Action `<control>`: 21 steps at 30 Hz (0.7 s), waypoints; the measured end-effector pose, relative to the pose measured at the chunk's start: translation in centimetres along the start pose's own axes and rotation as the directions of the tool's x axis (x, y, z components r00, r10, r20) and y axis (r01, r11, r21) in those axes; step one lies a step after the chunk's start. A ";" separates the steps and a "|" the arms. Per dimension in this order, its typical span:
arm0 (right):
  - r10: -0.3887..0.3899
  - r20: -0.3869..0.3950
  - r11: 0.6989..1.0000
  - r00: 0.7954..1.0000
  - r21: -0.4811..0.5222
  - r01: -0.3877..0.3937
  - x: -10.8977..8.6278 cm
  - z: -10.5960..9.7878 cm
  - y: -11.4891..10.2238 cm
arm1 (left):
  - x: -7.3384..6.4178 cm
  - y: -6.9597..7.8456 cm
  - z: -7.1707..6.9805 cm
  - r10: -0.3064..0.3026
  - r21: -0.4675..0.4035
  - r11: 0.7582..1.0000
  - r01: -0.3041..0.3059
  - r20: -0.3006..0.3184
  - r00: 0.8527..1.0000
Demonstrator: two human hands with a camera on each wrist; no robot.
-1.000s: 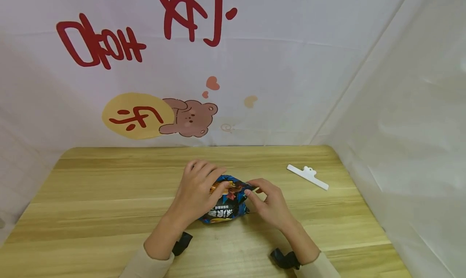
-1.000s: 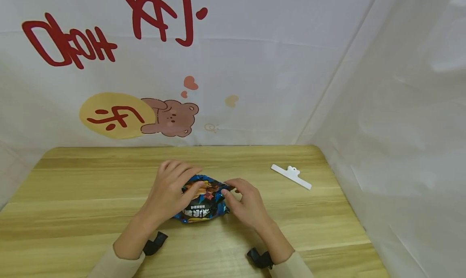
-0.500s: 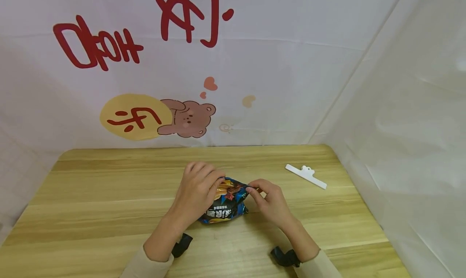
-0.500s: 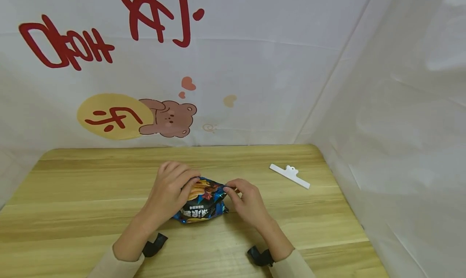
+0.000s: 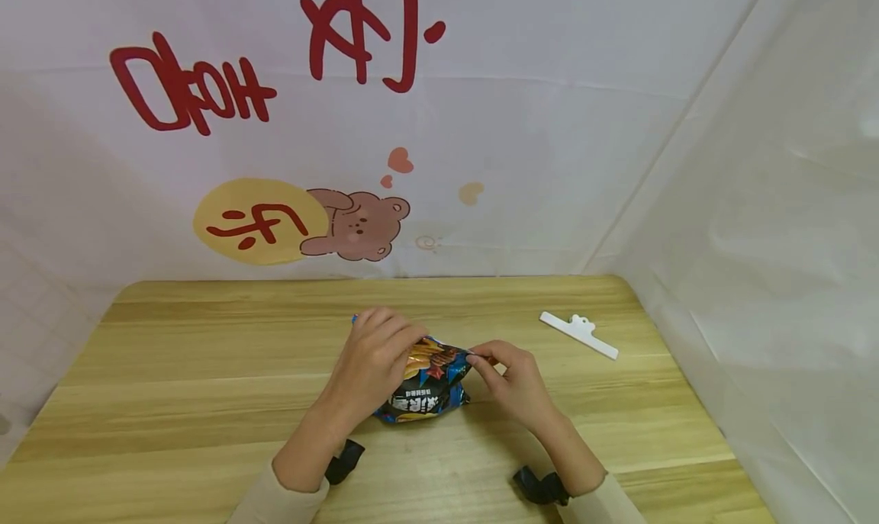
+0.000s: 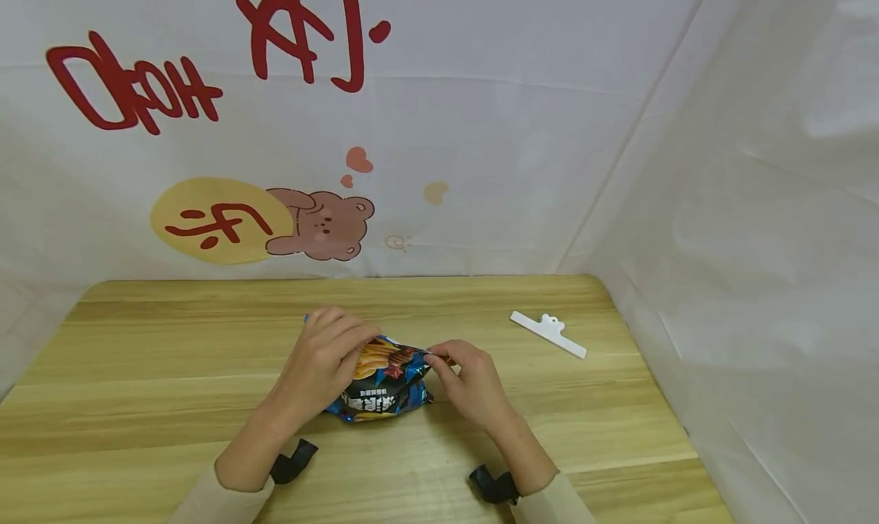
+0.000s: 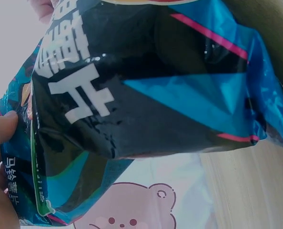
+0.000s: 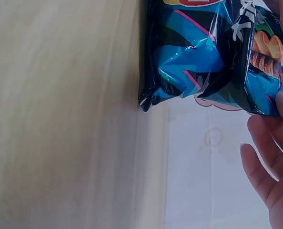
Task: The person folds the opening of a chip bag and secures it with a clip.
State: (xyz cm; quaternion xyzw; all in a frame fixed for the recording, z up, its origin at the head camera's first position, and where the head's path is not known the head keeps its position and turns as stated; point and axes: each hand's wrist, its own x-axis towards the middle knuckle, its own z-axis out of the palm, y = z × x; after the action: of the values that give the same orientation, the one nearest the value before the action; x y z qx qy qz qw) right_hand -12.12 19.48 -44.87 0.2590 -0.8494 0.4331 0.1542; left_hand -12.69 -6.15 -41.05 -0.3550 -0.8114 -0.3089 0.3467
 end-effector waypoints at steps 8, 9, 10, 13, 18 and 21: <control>-0.017 -0.013 0.999 1.000 0.034 0.018 -0.1 0.0 0.2 | -0.1 -0.2 -0.3 0.020 0.009 1.000 -0.020 0.014 1.000; -0.011 -0.009 0.999 1.000 0.038 0.011 -0.2 0.0 0.2 | -0.1 -0.2 -0.3 0.022 0.009 1.000 -0.022 0.015 1.000; -0.004 -0.004 0.999 1.000 0.040 0.004 -0.2 0.0 0.1 | -0.1 -0.2 -0.4 0.022 0.009 1.000 -0.022 0.017 1.000; 0.023 0.013 0.999 1.000 0.042 -0.023 -0.1 -0.2 -0.1 | -0.1 -0.2 -0.4 0.023 0.007 1.000 -0.023 0.022 1.000; 0.047 0.025 0.998 0.999 0.030 -0.048 -0.1 -0.3 -0.2 | 0.0 -0.2 -0.4 0.020 -0.008 1.000 -0.020 0.026 0.999; 0.043 0.022 0.999 0.999 0.018 -0.044 -0.1 -0.3 -0.1 | 0.0 -0.2 -0.4 0.020 -0.014 1.000 -0.020 0.023 1.000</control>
State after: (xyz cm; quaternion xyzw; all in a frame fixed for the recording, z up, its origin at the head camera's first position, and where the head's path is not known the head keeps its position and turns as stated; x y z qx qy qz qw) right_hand -11.96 19.71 -44.67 0.2466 -0.8523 0.4416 0.1332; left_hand -12.67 -6.58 -40.89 -0.3691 -0.8096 -0.3067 0.3381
